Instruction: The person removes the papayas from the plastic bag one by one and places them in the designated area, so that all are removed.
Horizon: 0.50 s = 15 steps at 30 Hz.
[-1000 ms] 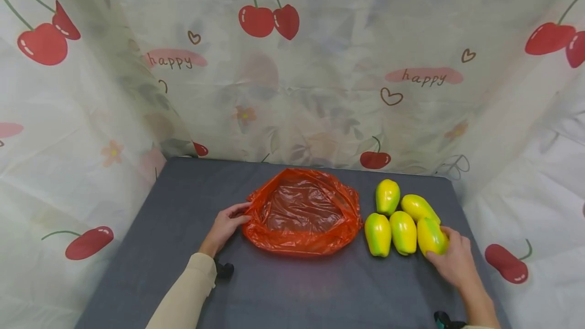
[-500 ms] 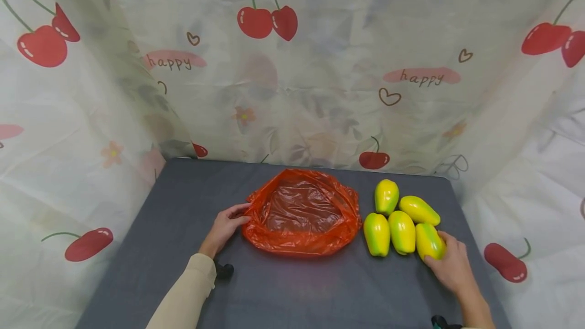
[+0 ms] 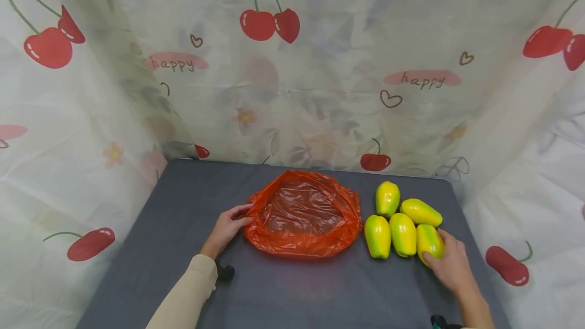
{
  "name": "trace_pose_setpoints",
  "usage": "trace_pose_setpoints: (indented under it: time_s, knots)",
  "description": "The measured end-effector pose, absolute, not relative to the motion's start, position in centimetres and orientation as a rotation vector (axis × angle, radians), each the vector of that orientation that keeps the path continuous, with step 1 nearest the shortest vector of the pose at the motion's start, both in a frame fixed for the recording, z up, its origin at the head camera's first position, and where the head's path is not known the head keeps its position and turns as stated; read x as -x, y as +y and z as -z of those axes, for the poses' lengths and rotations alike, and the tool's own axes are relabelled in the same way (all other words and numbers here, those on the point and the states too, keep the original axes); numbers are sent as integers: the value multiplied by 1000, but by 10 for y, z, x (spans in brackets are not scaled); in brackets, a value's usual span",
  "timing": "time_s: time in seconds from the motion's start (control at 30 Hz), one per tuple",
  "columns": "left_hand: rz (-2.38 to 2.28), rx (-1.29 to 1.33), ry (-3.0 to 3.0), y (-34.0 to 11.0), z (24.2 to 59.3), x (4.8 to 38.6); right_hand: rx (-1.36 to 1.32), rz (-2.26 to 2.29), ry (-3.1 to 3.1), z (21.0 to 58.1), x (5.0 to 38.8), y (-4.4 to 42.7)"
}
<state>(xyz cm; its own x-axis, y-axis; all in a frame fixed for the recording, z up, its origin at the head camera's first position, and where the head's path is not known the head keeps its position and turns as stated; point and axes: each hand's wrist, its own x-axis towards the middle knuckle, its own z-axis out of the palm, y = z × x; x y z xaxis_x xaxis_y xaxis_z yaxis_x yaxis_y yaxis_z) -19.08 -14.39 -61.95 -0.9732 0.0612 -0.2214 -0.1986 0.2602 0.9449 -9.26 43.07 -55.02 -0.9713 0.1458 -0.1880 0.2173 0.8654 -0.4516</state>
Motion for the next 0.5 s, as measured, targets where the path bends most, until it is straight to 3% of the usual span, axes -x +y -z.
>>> trace_pose_setpoints:
  time_s: [0.5]
  knots:
    - [-1822, 159, 2307, -146, 613, 188, -337, 694, 2944, 527, 103, 408]
